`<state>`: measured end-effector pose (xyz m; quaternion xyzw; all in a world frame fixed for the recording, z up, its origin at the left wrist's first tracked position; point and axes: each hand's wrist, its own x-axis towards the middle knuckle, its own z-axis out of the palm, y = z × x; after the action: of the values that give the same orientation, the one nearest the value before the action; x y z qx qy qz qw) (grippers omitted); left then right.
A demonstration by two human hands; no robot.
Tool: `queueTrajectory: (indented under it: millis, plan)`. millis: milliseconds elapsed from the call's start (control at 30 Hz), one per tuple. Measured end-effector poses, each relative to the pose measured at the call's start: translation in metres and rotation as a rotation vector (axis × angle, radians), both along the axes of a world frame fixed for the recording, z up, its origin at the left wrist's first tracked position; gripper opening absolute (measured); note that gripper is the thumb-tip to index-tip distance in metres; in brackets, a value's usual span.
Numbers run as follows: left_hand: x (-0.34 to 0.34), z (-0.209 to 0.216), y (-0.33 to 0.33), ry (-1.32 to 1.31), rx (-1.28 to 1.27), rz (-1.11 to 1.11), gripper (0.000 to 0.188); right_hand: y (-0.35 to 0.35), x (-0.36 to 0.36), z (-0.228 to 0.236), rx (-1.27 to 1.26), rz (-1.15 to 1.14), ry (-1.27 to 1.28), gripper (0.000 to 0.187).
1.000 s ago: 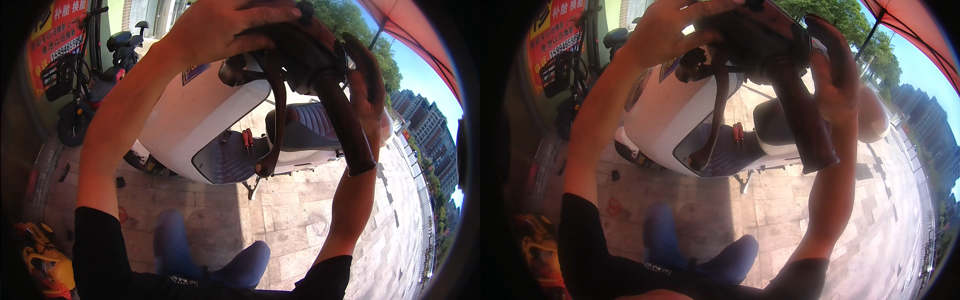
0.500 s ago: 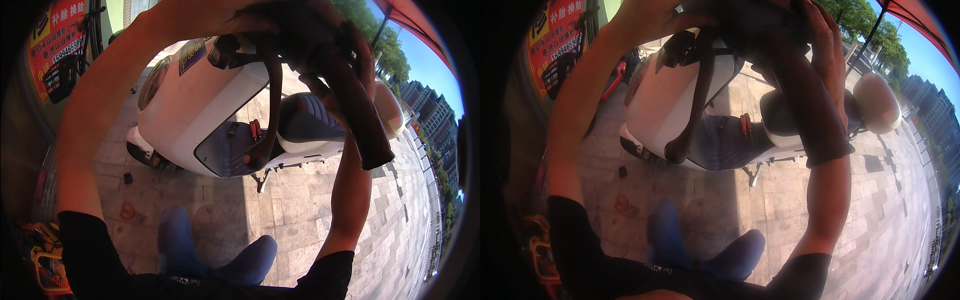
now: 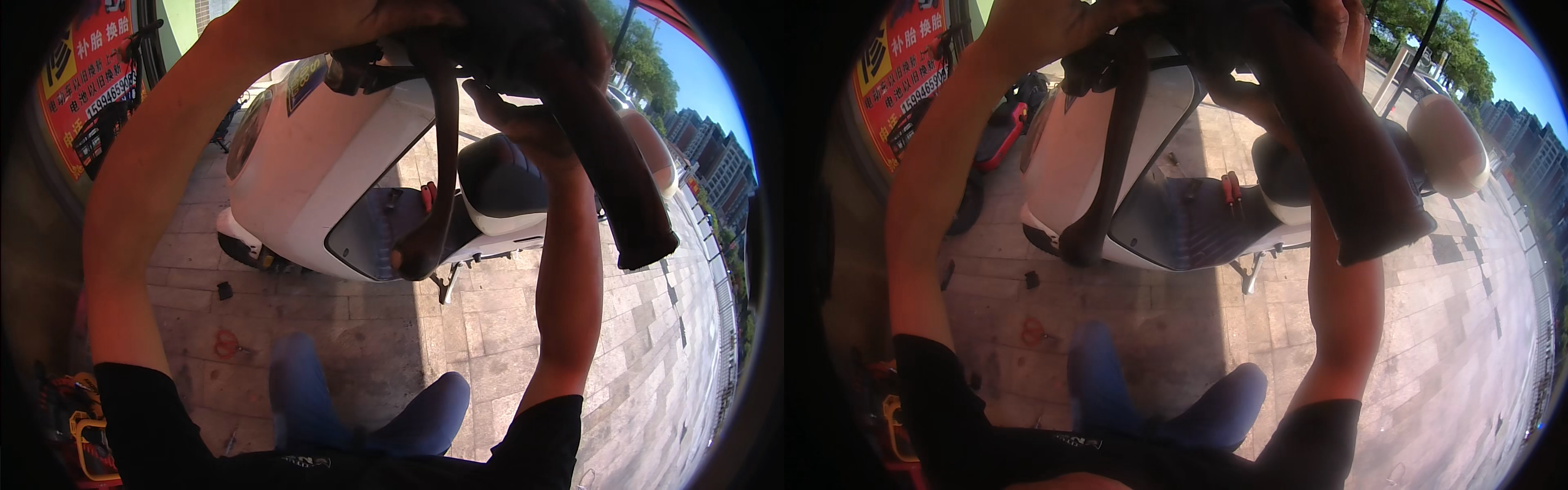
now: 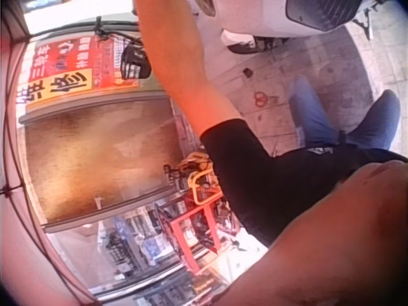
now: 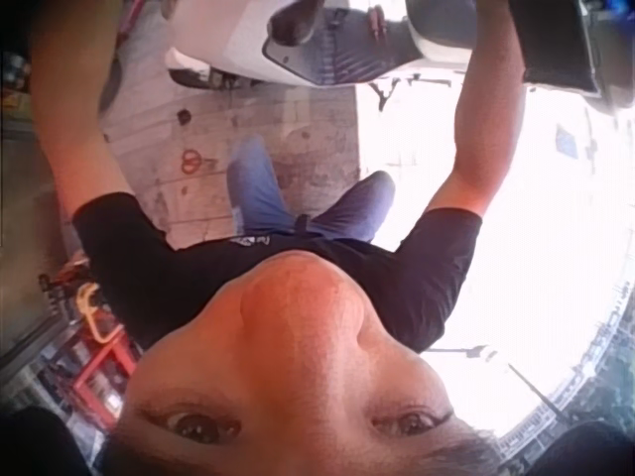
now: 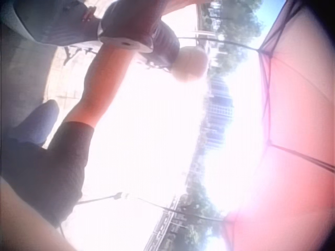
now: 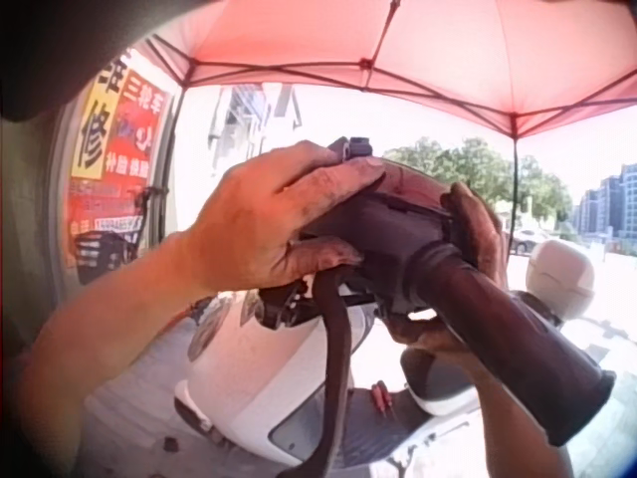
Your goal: The person assembles the handlebar of a white electric scooter by attaching the front fairing, aligning the handlebar, and securing the brake lever and throttle. The person repeatedly adjusts and checks the fit of the components.
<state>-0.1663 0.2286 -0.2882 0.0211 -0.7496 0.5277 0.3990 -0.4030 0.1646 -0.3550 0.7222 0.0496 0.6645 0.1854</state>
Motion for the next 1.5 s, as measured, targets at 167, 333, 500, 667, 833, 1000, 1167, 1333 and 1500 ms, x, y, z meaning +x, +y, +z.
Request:
queueTrajectory:
  millis: [167, 333, 500, 667, 833, 1000, 1167, 1333, 1500]
  plan:
    - [-0.004, 0.001, 0.001, 0.029, 0.021, -0.021, 0.057, 0.007, -0.014, -0.006, -0.115, -0.331, 0.01, 0.119]
    - [-0.004, 0.003, 0.005, 0.012, 0.045, 0.043, 0.056, 0.01, -0.02, 0.003, -0.138, -0.238, 0.083, 0.116]
    - [-0.008, 0.002, 0.004, 0.033, 0.005, 0.077, 0.057, 0.008, -0.017, 0.004, -0.158, -0.252, 0.06, 0.113]
    - [-0.007, 0.002, 0.02, 0.02, 0.133, 0.117, 0.058, 0.006, -0.019, 0.007, -0.128, -0.254, 0.062, 0.109]
    - [-0.011, 0.0, 0.033, 0.035, 0.172, 0.185, 0.061, 0.0, -0.018, -0.002, -0.055, -0.153, 0.046, 0.122]
    - [-0.015, -0.002, 0.037, 0.076, 0.213, 0.264, 0.063, 0.003, -0.007, -0.026, 0.289, -0.01, 0.056, 0.134]
    - [-0.015, -0.009, 0.041, 0.126, 0.185, 0.42, 0.066, 0.026, -0.003, -0.022, 0.67, 0.449, 0.084, 0.122]
    - [-0.011, -0.009, 0.035, 0.085, 0.154, 0.357, 0.066, 0.044, -0.04, 0.012, 0.75, 0.31, 0.29, 0.089]
    - [-0.01, -0.009, 0.034, 0.083, 0.174, 0.347, 0.067, 0.032, -0.057, 0.044, 0.102, -0.331, 0.38, 0.076]
